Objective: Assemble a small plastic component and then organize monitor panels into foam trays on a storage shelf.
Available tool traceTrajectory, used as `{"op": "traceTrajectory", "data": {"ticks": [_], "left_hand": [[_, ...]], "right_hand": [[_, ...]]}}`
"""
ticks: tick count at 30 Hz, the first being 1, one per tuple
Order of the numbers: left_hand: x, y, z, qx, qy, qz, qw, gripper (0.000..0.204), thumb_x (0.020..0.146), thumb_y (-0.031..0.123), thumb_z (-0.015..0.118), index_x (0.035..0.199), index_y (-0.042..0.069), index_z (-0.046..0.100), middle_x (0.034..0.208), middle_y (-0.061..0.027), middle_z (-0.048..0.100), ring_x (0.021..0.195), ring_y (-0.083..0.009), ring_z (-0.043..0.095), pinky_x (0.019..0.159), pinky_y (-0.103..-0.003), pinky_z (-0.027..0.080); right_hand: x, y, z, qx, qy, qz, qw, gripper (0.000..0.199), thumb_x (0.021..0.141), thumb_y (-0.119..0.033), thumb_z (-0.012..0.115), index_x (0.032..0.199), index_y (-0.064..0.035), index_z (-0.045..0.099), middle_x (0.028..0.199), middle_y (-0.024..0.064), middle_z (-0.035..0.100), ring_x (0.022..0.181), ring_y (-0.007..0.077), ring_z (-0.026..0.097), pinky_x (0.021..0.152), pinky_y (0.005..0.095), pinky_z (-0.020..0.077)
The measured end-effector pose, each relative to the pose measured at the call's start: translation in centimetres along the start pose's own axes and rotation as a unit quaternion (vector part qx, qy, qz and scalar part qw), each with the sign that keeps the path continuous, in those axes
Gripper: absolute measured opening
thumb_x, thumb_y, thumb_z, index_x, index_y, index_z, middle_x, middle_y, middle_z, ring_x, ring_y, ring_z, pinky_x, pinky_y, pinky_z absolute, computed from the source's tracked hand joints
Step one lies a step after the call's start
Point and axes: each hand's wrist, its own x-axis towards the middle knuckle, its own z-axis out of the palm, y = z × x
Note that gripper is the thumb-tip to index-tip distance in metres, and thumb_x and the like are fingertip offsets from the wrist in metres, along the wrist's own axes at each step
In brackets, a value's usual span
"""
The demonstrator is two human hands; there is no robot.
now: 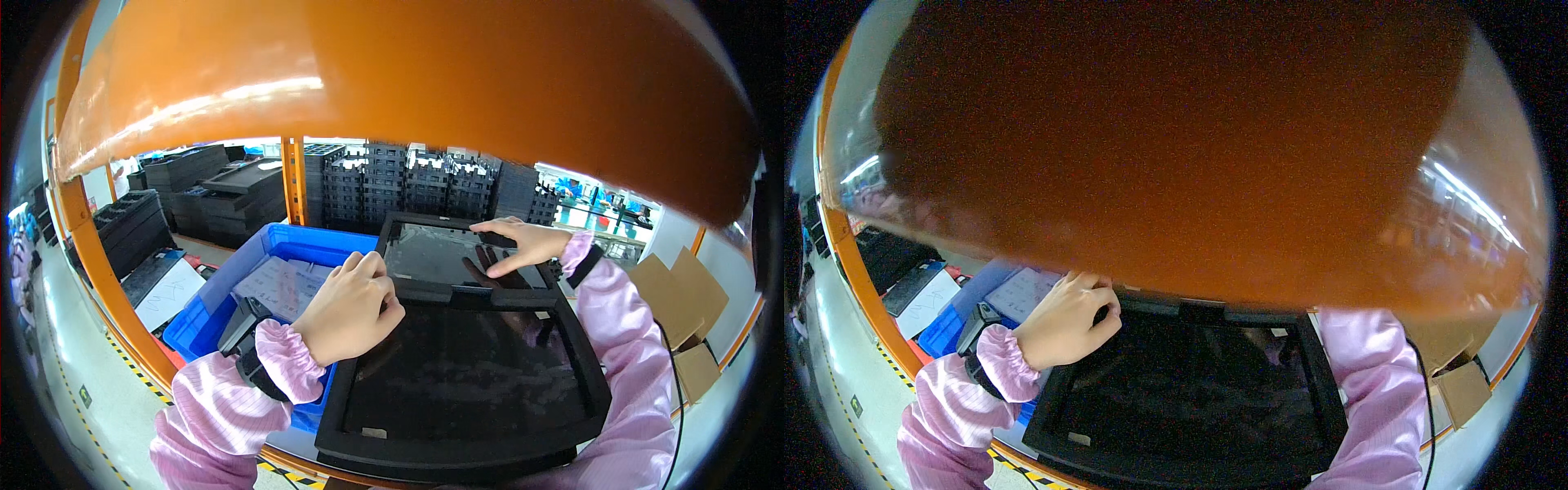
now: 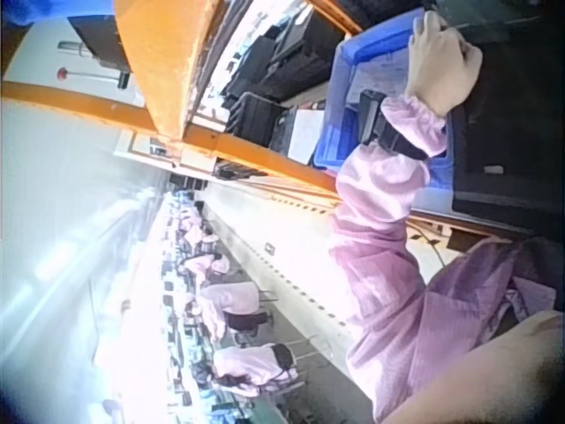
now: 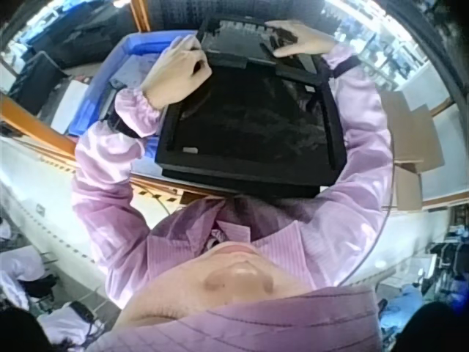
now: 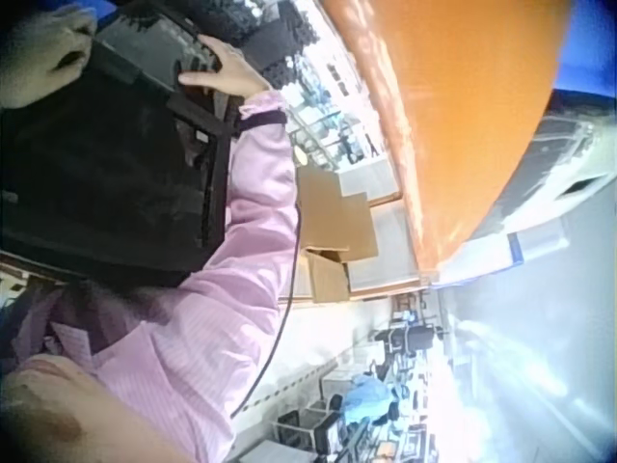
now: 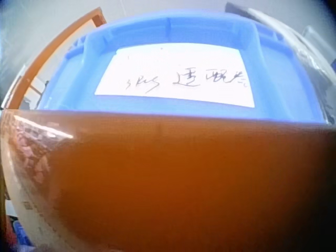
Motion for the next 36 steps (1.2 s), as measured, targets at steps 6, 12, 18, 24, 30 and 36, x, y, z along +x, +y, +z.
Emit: {"op": "traceTrajectory", "data": {"ticks": [6, 12, 18, 24, 30, 36], "left_hand": [[-0.1, -0.5, 0.1, -0.012, 0.017, 0.031, 0.999, 0.012, 0.078, 0.013, 0.061, 0.079, 0.002, 0.064, 0.089, -0.0119, 0.053, 0.092, -0.0305, 0.049, 0.085, -0.039, 0.042], [0.4, 0.3, -0.2, -0.012, -0.007, 0.036, 0.999, 0.013, 0.078, 0.014, 0.060, 0.080, 0.002, 0.065, 0.089, -0.0118, 0.054, 0.092, -0.0295, 0.048, 0.087, -0.038, 0.040], [-0.1, -0.4, -0.1, -0.020, -0.009, 0.039, 0.999, 0.013, 0.078, 0.014, 0.060, 0.080, 0.002, 0.064, 0.090, -0.0118, 0.054, 0.094, -0.0300, 0.048, 0.088, -0.038, 0.040], [1.3, 0.2, -0.4, -0.012, 0.087, 0.045, 0.995, 0.027, 0.074, 0.010, 0.066, 0.098, 0.001, 0.058, 0.099, -0.0151, 0.051, 0.100, -0.0336, 0.048, 0.089, -0.041, 0.040], [6.4, -3.8, 0.8, 0.075, 0.151, 0.056, 0.984, 0.055, 0.076, 0.022, 0.071, 0.121, 0.001, 0.049, 0.121, -0.0209, 0.051, 0.112, -0.0361, 0.051, 0.095, -0.041, 0.042], [8.5, -6.1, 1.4, -0.039, 0.106, 0.012, 0.994, 0.027, 0.077, 0.023, 0.072, 0.089, 0.000, 0.068, 0.082, -0.0169, 0.067, 0.071, -0.0272, 0.066, 0.068, -0.033, 0.051]], "right_hand": [[-2.7, 0.7, -0.1, -0.052, 0.051, -0.084, 0.994, 0.082, 0.068, -0.044, 0.078, 0.134, -0.0084, 0.044, 0.137, 0.0178, 0.041, 0.130, 0.0340, 0.033, 0.109, 0.0444, 0.0247], [0.0, -2.6, 1.6, -0.129, 0.122, -0.229, 0.957, 0.065, 0.069, -0.039, 0.075, 0.118, -0.0020, 0.054, 0.119, 0.0174, 0.053, 0.115, 0.0326, 0.046, 0.101, 0.0407, 0.0345], [0.8, -4.0, 0.9, -0.206, 0.160, -0.255, 0.931, 0.050, 0.061, -0.026, 0.073, 0.104, -0.0027, 0.062, 0.100, 0.0129, 0.061, 0.099, 0.0306, 0.055, 0.089, 0.0389, 0.0439], [0.0, -3.4, -1.7, -0.185, 0.257, -0.178, 0.932, 0.032, 0.069, -0.025, 0.071, 0.092, -0.0028, 0.068, 0.089, 0.0136, 0.067, 0.086, 0.0299, 0.063, 0.079, 0.0374, 0.0493], [-0.3, -3.6, -1.3, -0.180, 0.300, -0.163, 0.923, 0.025, 0.070, -0.024, 0.071, 0.086, -0.0053, 0.068, 0.085, 0.0122, 0.066, 0.082, 0.0298, 0.063, 0.075, 0.0373, 0.0492], [-2.3, -1.5, 0.1, -0.171, 0.343, -0.139, 0.913, 0.025, 0.072, -0.021, 0.076, 0.088, -0.0032, 0.069, 0.085, 0.0103, 0.068, 0.080, 0.0250, 0.063, 0.075, 0.0344, 0.0492]]}}
